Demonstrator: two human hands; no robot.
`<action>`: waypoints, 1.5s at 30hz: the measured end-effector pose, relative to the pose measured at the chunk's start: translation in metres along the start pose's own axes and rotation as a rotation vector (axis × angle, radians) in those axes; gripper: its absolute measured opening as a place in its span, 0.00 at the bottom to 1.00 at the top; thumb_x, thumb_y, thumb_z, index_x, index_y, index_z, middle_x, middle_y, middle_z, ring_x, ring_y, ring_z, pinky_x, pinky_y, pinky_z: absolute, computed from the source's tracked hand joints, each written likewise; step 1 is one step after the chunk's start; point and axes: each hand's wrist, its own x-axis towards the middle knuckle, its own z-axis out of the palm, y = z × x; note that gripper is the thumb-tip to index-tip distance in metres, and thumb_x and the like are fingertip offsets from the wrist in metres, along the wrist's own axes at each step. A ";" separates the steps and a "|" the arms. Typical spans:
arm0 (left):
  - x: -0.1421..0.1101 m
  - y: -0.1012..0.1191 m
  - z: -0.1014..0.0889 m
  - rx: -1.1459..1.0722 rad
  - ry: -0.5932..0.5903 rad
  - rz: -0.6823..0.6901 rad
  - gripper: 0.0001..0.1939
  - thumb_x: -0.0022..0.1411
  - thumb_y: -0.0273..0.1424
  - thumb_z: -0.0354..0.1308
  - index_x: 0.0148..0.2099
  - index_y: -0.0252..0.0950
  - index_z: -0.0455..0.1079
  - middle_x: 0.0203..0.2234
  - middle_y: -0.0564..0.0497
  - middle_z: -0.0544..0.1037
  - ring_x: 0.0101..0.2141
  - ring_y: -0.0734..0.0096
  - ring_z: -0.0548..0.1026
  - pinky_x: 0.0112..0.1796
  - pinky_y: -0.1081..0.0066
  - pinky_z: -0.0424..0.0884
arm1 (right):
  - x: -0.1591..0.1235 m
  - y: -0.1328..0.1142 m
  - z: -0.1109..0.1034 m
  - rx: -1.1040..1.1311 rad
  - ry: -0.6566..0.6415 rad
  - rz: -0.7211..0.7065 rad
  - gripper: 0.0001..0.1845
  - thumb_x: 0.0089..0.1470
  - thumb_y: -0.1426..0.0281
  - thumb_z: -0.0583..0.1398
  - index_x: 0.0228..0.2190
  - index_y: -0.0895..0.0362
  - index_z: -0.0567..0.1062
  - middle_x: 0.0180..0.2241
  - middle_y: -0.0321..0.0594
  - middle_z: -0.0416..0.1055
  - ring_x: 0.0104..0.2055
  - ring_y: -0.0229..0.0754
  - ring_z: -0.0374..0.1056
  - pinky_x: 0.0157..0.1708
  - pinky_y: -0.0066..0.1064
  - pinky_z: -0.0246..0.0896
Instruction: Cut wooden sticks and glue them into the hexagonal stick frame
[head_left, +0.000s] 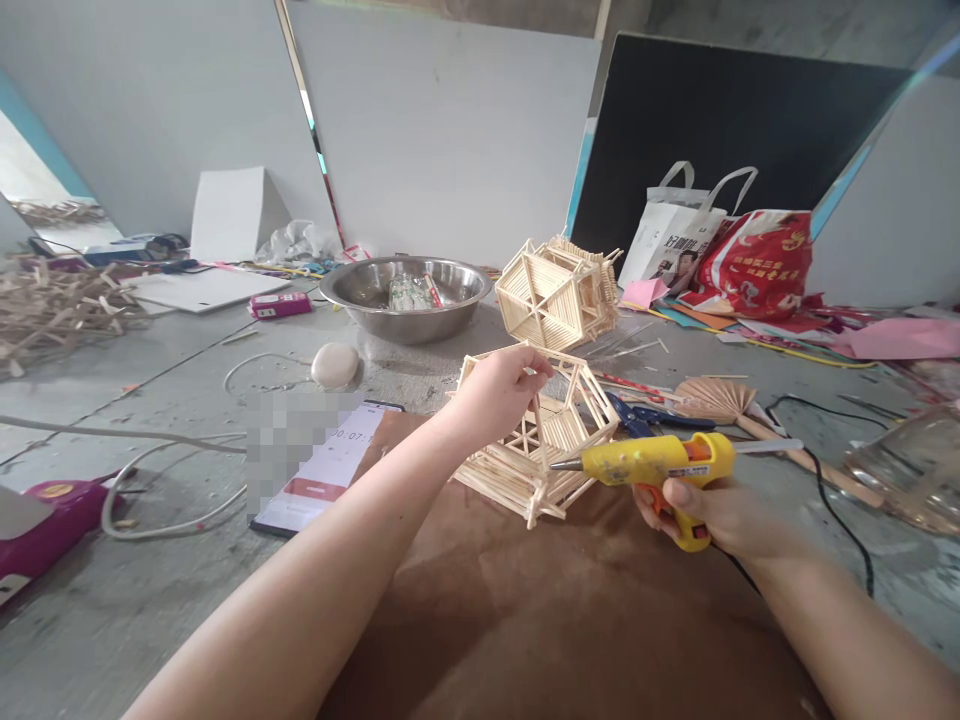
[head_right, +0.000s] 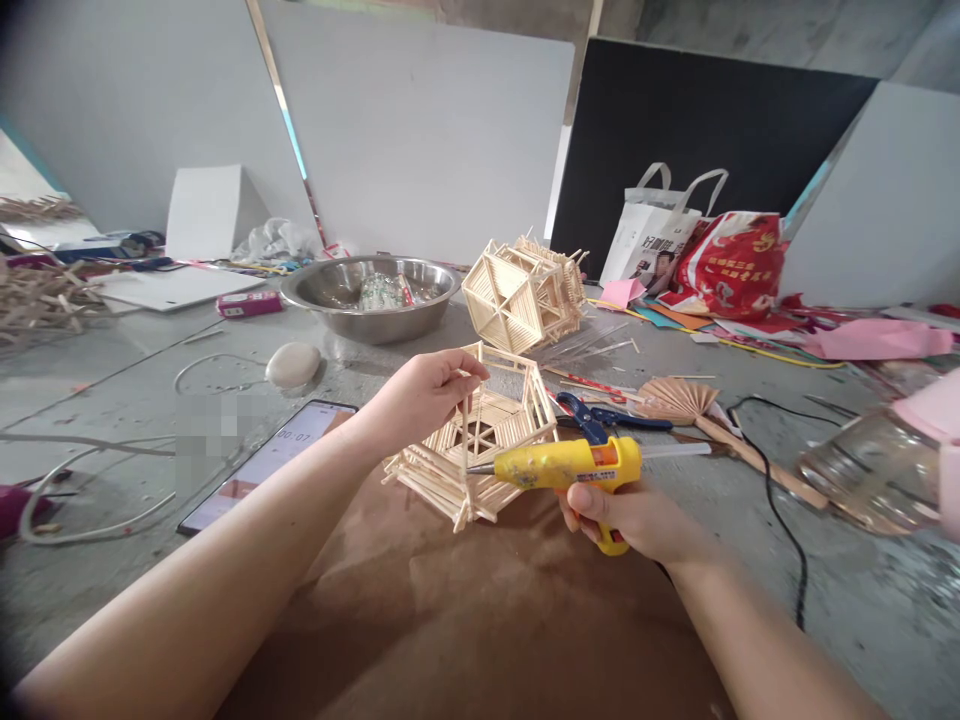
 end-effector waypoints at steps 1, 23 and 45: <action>0.000 0.000 0.000 0.002 0.001 -0.004 0.09 0.56 0.30 0.46 0.36 0.35 0.66 0.17 0.55 0.67 0.17 0.81 0.61 0.18 0.78 0.55 | 0.001 0.000 0.001 -0.002 0.005 0.003 0.21 0.44 0.52 0.55 0.20 0.59 0.67 0.18 0.36 0.61 0.17 0.32 0.54 0.15 0.25 0.46; -0.002 0.004 0.000 0.075 -0.009 -0.028 0.08 0.56 0.27 0.45 0.35 0.35 0.65 0.14 0.57 0.65 0.15 0.81 0.60 0.19 0.78 0.56 | 0.004 -0.003 0.011 0.072 0.060 0.019 0.19 0.43 0.55 0.57 0.22 0.59 0.68 0.20 0.37 0.65 0.16 0.29 0.56 0.14 0.23 0.50; -0.001 0.003 0.001 0.174 -0.012 -0.019 0.09 0.56 0.28 0.46 0.36 0.35 0.67 0.13 0.57 0.64 0.14 0.79 0.62 0.22 0.76 0.60 | 0.005 -0.002 0.010 0.084 0.080 0.029 0.18 0.42 0.55 0.58 0.22 0.59 0.69 0.19 0.37 0.66 0.16 0.29 0.56 0.14 0.22 0.49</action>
